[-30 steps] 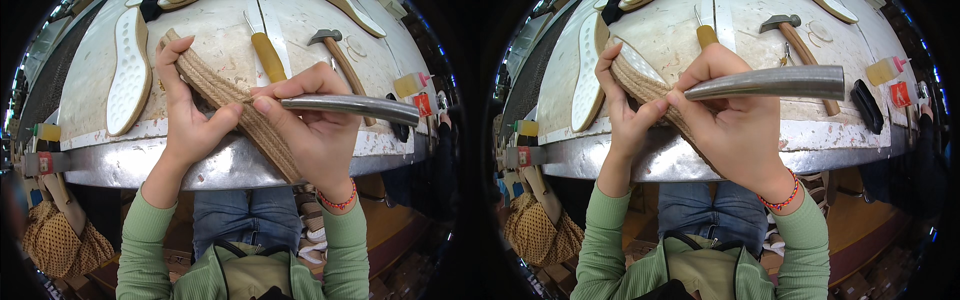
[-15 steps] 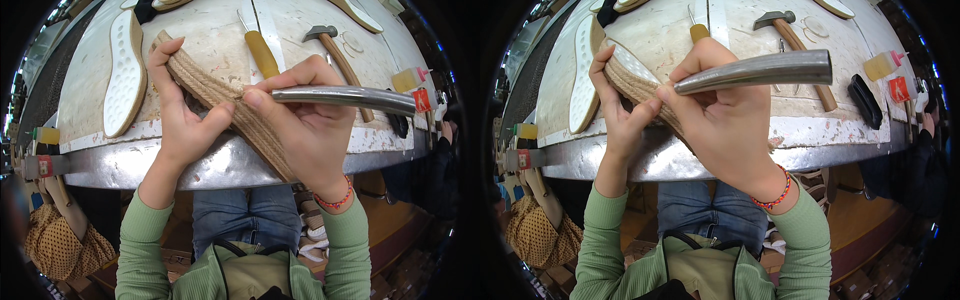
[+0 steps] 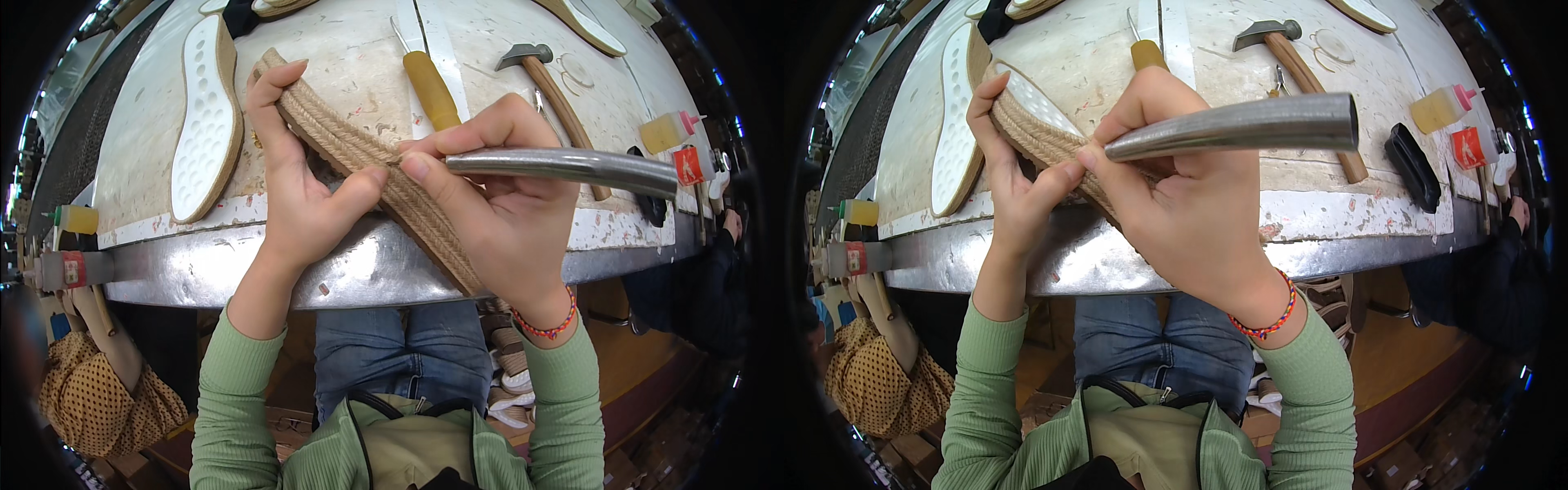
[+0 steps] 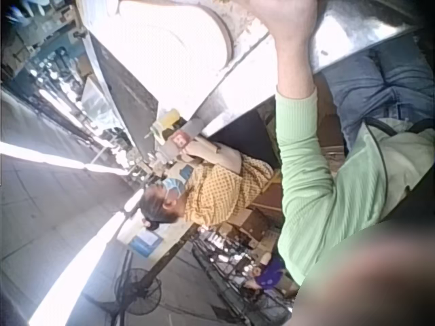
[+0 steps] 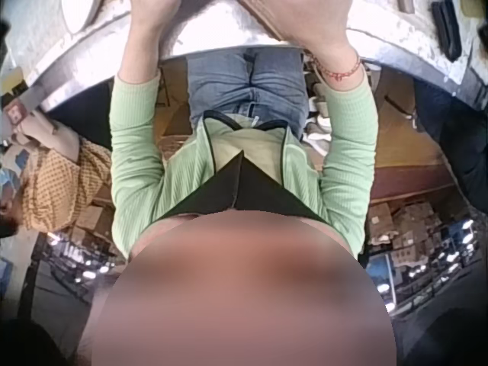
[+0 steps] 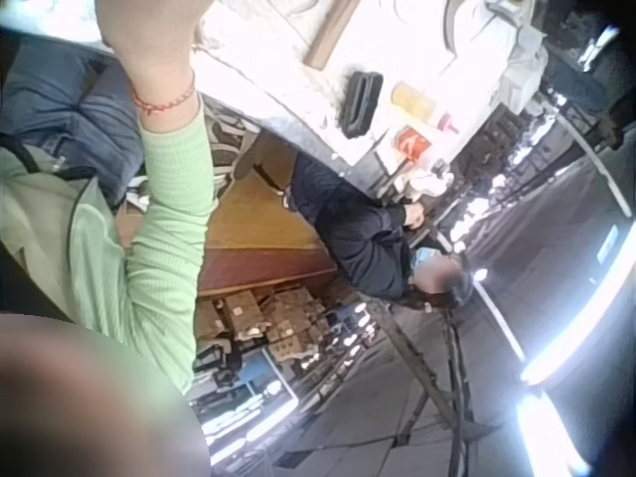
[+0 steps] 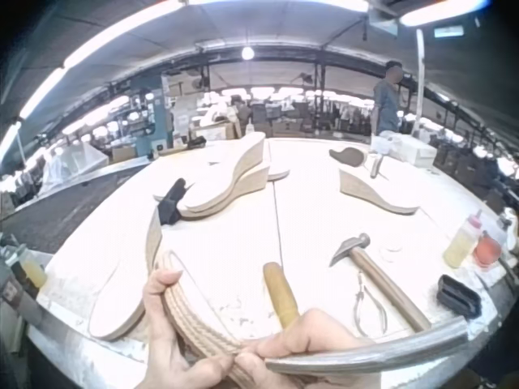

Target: The person uses a metal awl to repeatedly puncture and stitch the woven sole of a wedge shoe. They hold the shoe with one hand and manipulate the awl with the other, working along the edge of the sole. The person occasionally switches to pliers to pull or adjust the stitching material.

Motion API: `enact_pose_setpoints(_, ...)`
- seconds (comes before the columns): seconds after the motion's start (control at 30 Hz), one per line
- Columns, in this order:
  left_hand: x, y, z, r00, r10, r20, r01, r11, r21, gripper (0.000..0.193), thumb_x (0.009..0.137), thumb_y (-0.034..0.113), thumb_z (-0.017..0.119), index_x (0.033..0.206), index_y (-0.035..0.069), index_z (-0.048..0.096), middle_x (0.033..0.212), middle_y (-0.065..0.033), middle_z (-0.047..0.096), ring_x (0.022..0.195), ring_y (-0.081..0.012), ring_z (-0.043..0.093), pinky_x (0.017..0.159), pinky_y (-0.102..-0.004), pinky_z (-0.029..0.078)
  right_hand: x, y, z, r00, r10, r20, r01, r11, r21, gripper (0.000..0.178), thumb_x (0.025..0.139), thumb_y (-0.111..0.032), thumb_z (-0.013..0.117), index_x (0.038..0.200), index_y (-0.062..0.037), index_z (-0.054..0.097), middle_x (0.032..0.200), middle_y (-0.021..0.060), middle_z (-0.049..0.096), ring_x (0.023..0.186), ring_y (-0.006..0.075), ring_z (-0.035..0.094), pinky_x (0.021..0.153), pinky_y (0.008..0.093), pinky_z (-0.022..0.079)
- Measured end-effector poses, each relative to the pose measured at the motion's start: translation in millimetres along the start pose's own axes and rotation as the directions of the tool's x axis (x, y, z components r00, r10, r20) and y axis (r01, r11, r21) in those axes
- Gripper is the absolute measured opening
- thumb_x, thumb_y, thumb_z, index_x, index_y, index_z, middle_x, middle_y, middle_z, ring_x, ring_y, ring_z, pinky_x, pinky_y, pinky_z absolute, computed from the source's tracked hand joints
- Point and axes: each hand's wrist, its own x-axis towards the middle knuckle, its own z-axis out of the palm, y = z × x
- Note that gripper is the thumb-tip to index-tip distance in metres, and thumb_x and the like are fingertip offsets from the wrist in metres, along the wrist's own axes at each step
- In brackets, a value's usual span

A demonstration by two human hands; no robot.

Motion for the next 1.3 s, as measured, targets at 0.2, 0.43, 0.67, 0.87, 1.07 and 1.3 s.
enact_pose_setpoints(0.2, -1, 1, 0, 1.0, 0.011, -0.009, -0.01, 0.998, 0.061, 0.086, 0.061, 0.011, 0.068, 0.135, 0.004, 0.024, 0.125, -0.0113, 0.031, 0.119, -0.0234, 0.037, 0.104, -0.0359, 0.031, -2, 2, 2, 0.997, -0.08, -0.002, 0.08, 0.996, -0.045, 0.021, 0.08, 0.01, 0.069, 0.089, 0.0018, 0.052, 0.086, 0.0115, 0.066, 0.085, 0.0154, 0.067, 0.076, 0.0241, 0.056)
enact_pose_setpoints(0.43, -2, 1, 1, 0.999, -0.032, -0.026, 0.034, 0.997, 0.076, 0.09, 0.062, 0.023, 0.069, 0.137, 0.006, 0.025, 0.128, -0.0111, 0.031, 0.122, -0.0235, 0.034, 0.107, -0.0351, 0.026, -2, 1, 6, 0.996, -0.059, -0.061, 0.055, 0.997, -0.057, 0.019, 0.08, 0.009, 0.069, 0.088, 0.0024, 0.054, 0.085, 0.0102, 0.065, 0.081, 0.011, 0.066, 0.072, 0.0211, 0.055)
enact_pose_setpoints(0.67, 0, -1, 0, 1.0, 0.011, -0.023, -0.009, 0.997, 0.08, 0.087, 0.06, 0.015, 0.068, 0.135, 0.004, 0.025, 0.126, -0.0114, 0.031, 0.12, -0.0237, 0.036, 0.106, -0.0356, 0.028, -1, 0, 3, 0.999, -0.014, -0.031, 0.014, 1.0, 0.007, 0.019, 0.082, 0.009, 0.067, 0.092, 0.0024, 0.052, 0.087, 0.0111, 0.066, 0.083, 0.0118, 0.066, 0.073, 0.0214, 0.055)
enact_pose_setpoints(0.87, -1, -3, -1, 1.0, 0.018, -0.02, -0.016, 0.997, 0.081, 0.087, 0.059, 0.011, 0.068, 0.134, 0.004, 0.026, 0.127, -0.0125, 0.029, 0.121, -0.0253, 0.035, 0.107, -0.0372, 0.028, -3, 0, 5, 0.997, -0.071, 0.004, 0.071, 0.996, -0.054, 0.02, 0.082, 0.01, 0.065, 0.093, 0.0028, 0.05, 0.088, 0.0124, 0.065, 0.087, 0.016, 0.067, 0.076, 0.0243, 0.056)
enact_pose_setpoints(1.07, -2, -5, -3, 1.0, -0.014, -0.028, 0.017, 0.993, 0.114, 0.087, 0.058, 0.011, 0.069, 0.134, 0.005, 0.027, 0.131, -0.0159, 0.027, 0.132, -0.0299, 0.024, 0.111, -0.0392, 0.02, -3, -5, 8, 0.968, -0.24, 0.07, 0.25, 0.92, -0.303, 0.015, 0.077, 0.008, 0.069, 0.079, 0.0, 0.056, 0.083, 0.0139, 0.066, 0.082, 0.023, 0.069, 0.072, 0.0304, 0.055)
enact_pose_setpoints(1.3, -3, -5, -2, 0.999, -0.041, -0.036, 0.045, 0.992, 0.118, 0.085, 0.058, 0.014, 0.07, 0.133, 0.005, 0.029, 0.131, -0.0174, 0.028, 0.136, -0.0341, 0.016, 0.113, -0.0419, 0.015, -6, -10, 9, 0.949, -0.294, 0.112, 0.315, 0.893, -0.322, 0.013, 0.077, 0.008, 0.068, 0.079, 0.0004, 0.058, 0.084, 0.0154, 0.065, 0.078, 0.0238, 0.067, 0.071, 0.0295, 0.053)
